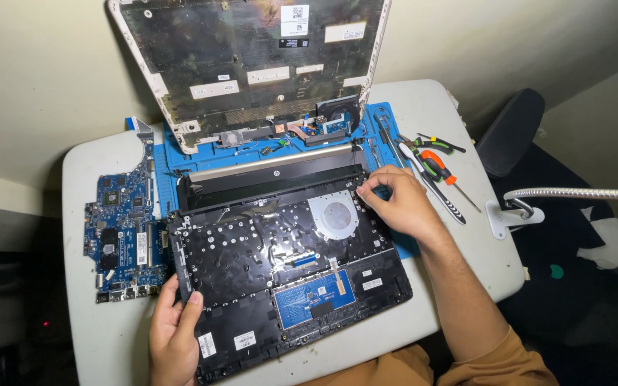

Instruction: A person disassembles a laptop by removing the motherboard, internal components, and the screen bezel using tools.

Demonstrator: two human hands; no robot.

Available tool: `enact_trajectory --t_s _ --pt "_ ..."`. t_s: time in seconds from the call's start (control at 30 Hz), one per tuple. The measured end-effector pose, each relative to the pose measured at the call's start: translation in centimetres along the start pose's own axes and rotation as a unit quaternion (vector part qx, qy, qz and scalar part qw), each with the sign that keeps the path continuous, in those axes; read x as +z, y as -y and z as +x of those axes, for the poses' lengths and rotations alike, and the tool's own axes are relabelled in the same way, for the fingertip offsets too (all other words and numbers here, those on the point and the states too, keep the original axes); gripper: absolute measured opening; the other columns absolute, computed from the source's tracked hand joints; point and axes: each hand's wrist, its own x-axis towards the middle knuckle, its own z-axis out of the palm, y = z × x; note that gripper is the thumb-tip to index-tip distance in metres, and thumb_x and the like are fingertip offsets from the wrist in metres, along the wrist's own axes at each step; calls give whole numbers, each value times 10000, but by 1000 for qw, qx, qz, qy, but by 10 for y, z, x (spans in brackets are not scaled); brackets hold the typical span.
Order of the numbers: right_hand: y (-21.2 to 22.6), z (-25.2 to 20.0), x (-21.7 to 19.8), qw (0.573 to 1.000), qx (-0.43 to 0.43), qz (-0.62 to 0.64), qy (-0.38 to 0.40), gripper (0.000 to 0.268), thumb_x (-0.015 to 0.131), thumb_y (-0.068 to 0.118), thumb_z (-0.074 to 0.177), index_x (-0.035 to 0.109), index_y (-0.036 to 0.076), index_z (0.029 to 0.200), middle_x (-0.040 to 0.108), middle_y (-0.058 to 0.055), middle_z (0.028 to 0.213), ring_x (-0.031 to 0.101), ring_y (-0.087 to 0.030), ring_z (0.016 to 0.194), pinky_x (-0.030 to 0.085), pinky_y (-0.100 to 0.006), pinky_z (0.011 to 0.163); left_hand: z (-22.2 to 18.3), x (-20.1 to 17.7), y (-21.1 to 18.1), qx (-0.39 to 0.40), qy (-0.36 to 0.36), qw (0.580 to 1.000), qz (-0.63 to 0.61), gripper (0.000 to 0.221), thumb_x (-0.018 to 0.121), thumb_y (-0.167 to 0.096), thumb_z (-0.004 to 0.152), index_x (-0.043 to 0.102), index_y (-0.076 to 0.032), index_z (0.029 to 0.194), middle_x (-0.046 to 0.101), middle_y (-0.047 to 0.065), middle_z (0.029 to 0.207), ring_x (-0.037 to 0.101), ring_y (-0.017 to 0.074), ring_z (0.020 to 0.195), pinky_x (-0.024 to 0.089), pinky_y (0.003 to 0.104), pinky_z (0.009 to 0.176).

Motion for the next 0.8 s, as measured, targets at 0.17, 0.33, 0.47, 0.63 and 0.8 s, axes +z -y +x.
enact_trajectory --t_s 0.17,0.33,0.47,0.63,0.8 --pt "3 4 9 998 25 -61 -11 174 738 428 889 810 270 890 716 120 1144 547 -195 1223 303 -518 1061 0 9 4 -6 0 1000 -27 573 505 -77 964 458 -9 1531 689 261 1238 652 322 1102 538 452 945" --pt "6 2 6 994 21 -102 -45 171 696 399 909 777 262 845 679 128 1097 569 -152 1141 229 -437 1022 0 6 4 11 -2 1000 -19 564 512 -82 962 468 0 1519 688 251 1239 649 310 1110 525 422 963" --pt "6 -3 -2 990 -33 -111 -74 171 608 327 970 723 208 929 648 74 1038 605 -150 1045 188 -423 1061 -2 1 -4 15 -11 1000 -13 554 502 -81 970 475 -2 1517 687 247 1224 644 312 1118 525 424 977" --pt "3 -2 -10 985 -30 -141 -92 151 517 268 1007 603 187 913 662 88 838 636 -173 841 242 -405 1005 -1 -12 -8 52 -44 997 31 563 534 -90 960 488 18 1510 676 188 1249 615 240 1145 457 322 1034" --pt "5 -9 -15 991 -16 -123 -46 154 499 310 1040 624 222 1029 696 127 963 663 -131 895 247 -386 968 -11 -18 -27 92 -119 989 -11 540 543 -13 948 508 44 1484 643 203 1271 609 254 1175 460 316 1072"
